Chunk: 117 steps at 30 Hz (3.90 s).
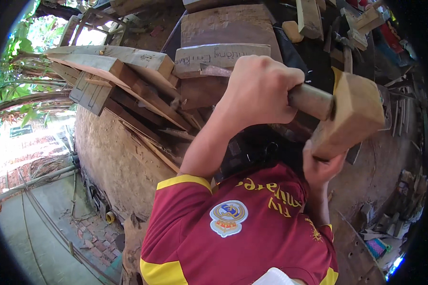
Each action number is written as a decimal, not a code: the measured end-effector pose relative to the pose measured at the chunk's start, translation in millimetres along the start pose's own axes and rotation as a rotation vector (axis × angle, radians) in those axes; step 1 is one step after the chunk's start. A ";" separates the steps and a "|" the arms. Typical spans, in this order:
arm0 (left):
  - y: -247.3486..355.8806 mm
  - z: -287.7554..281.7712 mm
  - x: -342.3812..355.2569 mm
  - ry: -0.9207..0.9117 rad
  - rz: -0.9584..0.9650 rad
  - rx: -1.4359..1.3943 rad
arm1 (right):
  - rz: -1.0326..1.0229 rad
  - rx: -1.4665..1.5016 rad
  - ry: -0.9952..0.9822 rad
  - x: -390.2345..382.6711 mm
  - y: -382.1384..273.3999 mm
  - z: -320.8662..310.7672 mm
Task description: The person uses a chisel and a wooden mallet to carve a rectangular piece of wood. They repeatedly strike the chisel to remove wood shavings and shape the block. The person occasionally pauses to inspect the carved surface and adjust the wood's position.
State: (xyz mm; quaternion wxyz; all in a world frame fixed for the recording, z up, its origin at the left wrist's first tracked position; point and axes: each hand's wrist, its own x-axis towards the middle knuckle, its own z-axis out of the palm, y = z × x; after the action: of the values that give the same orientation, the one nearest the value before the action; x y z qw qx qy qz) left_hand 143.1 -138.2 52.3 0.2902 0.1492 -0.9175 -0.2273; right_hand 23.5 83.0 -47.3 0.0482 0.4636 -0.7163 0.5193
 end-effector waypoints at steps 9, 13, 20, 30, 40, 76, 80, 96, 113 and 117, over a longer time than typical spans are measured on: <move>2.3 3.2 1.9 -0.006 0.001 0.013 | -0.015 0.023 0.293 2.6 -10.8 19.6; -2.2 -4.6 2.3 0.034 -0.035 -0.019 | 0.157 -0.016 -0.082 7.3 -13.4 6.6; -3.8 -4.0 -1.5 0.018 -0.005 0.035 | -0.059 -0.028 0.256 -10.4 -10.3 32.7; -22.0 -21.9 -18.8 -0.044 -0.043 0.079 | 0.313 0.446 0.500 17.9 -28.1 11.1; -9.6 -6.9 -15.1 0.001 -0.242 0.293 | 0.359 0.222 0.400 0.9 -13.7 -5.6; 18.4 6.7 8.9 -0.153 -0.032 0.033 | 0.355 0.196 0.319 3.3 7.5 -7.5; 21.5 8.7 17.4 -0.170 0.052 0.024 | 0.413 0.204 0.349 5.2 4.8 -9.7; -7.9 -0.6 11.6 0.285 -0.002 0.050 | 0.298 0.100 0.362 23.3 11.3 -21.7; -4.3 -0.9 14.2 0.294 -0.036 0.065 | 0.263 0.582 0.622 100.6 -28.0 -30.7; -4.9 0.3 15.0 0.270 -0.010 0.102 | -0.078 -0.163 0.232 72.3 -8.0 -11.0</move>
State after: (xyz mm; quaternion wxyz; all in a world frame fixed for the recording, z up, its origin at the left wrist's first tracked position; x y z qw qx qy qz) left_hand 131.8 -148.4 56.6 0.4019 0.1977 -0.8797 -0.1598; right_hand -16.2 47.0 3.1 0.1882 0.4226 -0.7270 0.5074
